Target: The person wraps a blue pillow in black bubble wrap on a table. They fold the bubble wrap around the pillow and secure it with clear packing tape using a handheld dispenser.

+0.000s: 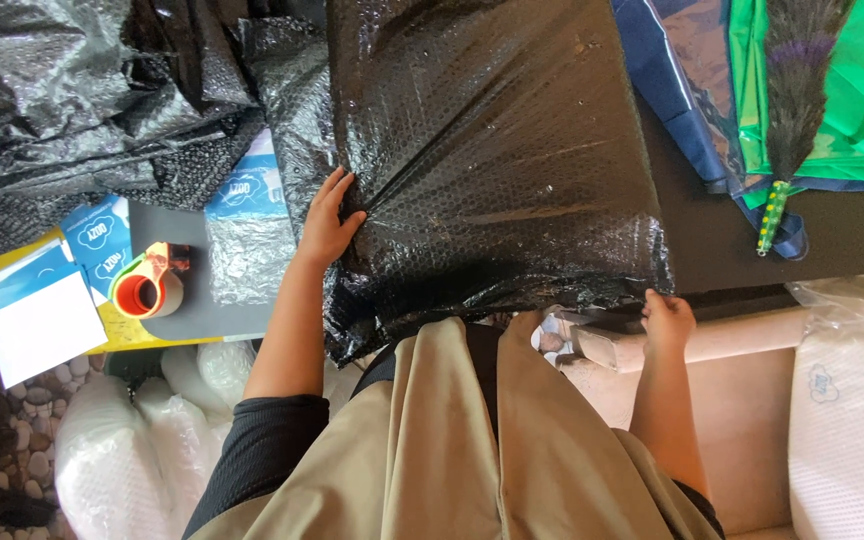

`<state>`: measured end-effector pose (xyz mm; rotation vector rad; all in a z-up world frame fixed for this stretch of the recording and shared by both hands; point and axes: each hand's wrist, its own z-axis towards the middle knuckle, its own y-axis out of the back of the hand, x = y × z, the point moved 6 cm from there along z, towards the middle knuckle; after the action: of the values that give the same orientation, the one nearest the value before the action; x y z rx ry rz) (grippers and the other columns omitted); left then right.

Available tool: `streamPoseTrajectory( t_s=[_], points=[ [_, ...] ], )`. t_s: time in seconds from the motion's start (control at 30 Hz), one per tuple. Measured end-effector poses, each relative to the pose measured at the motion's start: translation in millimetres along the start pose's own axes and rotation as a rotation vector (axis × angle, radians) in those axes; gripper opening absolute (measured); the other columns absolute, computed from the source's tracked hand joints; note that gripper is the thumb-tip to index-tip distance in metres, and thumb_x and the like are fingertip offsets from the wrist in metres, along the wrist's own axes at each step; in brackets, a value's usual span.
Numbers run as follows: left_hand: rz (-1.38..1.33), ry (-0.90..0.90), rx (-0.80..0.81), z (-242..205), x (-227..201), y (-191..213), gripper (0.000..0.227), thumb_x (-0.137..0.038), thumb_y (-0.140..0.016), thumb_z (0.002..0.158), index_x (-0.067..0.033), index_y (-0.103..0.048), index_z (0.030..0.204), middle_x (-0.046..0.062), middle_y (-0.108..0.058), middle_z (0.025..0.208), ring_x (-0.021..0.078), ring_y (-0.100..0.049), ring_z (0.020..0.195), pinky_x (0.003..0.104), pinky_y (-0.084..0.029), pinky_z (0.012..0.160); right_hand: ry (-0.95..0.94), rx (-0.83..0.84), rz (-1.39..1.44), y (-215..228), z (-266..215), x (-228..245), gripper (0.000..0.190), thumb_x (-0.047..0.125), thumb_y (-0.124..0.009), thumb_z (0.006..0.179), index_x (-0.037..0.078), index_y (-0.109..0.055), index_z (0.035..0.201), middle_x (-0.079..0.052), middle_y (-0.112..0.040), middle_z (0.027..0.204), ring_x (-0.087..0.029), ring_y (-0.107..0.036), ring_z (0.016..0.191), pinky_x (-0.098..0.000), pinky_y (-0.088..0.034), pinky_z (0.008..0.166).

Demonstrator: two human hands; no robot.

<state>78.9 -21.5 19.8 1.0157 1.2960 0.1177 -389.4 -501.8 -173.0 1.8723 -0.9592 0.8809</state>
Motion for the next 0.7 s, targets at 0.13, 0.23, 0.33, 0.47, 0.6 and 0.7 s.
streamPoseTrajectory(
  t_s=[0.13, 0.23, 0.33, 0.47, 0.6, 0.7],
  points=[
    [-0.043, -0.014, -0.022, -8.4, -11.9, 6.4, 0.068, -0.012, -0.072, 0.100, -0.0146, -0.040, 0.160, 0.010, -0.030, 0.166, 0.0379, -0.030, 0.150, 0.051, -0.045, 0.115, 0.426, -0.397, -0.358, -30.1, -39.6, 58.6, 0.028, 0.031, -0.089, 0.078, 0.026, -0.064, 0.088, 0.006, -0.057, 0.070, -0.017, -0.060, 0.067, -0.0294, -0.047, 0.068],
    [-0.014, -0.055, -0.042, -7.3, -6.7, 3.6, 0.065, -0.011, -0.073, 0.099, -0.0106, -0.044, 0.157, 0.013, -0.029, 0.166, 0.0392, -0.030, 0.151, 0.050, -0.044, 0.116, 0.817, -0.292, -0.342, -76.4, -92.1, 134.3, 0.028, 0.013, -0.089, 0.079, 0.019, -0.066, 0.093, -0.002, -0.058, 0.075, -0.023, -0.061, 0.073, -0.0343, -0.050, 0.077],
    [0.013, -0.101, -0.043, -6.0, 4.3, -0.7, 0.063, -0.011, -0.073, 0.099, -0.0073, -0.046, 0.156, 0.016, -0.029, 0.166, 0.0393, -0.031, 0.151, 0.048, -0.044, 0.117, 1.138, -0.069, -0.311, -128.6, -149.2, 202.9, 0.036, 0.004, -0.085, 0.075, 0.014, -0.070, 0.106, -0.005, -0.065, 0.094, -0.029, -0.062, 0.090, -0.0425, -0.045, 0.092],
    [0.041, -0.126, -0.041, -12.0, -4.3, 4.1, 0.062, -0.012, -0.074, 0.097, -0.0045, -0.048, 0.153, 0.018, -0.032, 0.164, 0.0396, -0.035, 0.149, 0.047, -0.043, 0.119, 1.259, 0.085, -0.583, -186.9, -214.9, 243.8, 0.058, 0.020, -0.083, 0.081, 0.007, -0.065, 0.134, -0.021, -0.057, 0.133, -0.046, -0.051, 0.128, -0.0620, -0.038, 0.107],
    [0.005, -0.148, -0.050, -18.0, -17.1, 8.4, 0.066, -0.008, -0.066, 0.103, -0.0196, -0.036, 0.161, 0.019, -0.015, 0.167, 0.0436, -0.044, 0.142, 0.056, -0.049, 0.113, 0.969, 0.283, -0.741, -218.9, -233.4, 231.1, 0.057, 0.018, -0.063, 0.098, 0.009, -0.053, 0.154, -0.025, -0.035, 0.164, -0.050, -0.024, 0.153, -0.0791, -0.003, 0.113],
    [0.070, -0.128, 0.006, -13.1, -20.2, 9.4, 0.072, -0.010, -0.066, 0.103, -0.0286, -0.032, 0.163, 0.021, -0.015, 0.166, 0.0471, -0.041, 0.143, 0.059, -0.048, 0.111, 0.967, 0.280, -0.765, -218.2, -232.5, 233.5, 0.058, 0.025, -0.066, 0.096, 0.012, -0.056, 0.152, -0.025, -0.041, 0.161, -0.051, -0.029, 0.151, -0.0822, -0.004, 0.110]
  ],
)
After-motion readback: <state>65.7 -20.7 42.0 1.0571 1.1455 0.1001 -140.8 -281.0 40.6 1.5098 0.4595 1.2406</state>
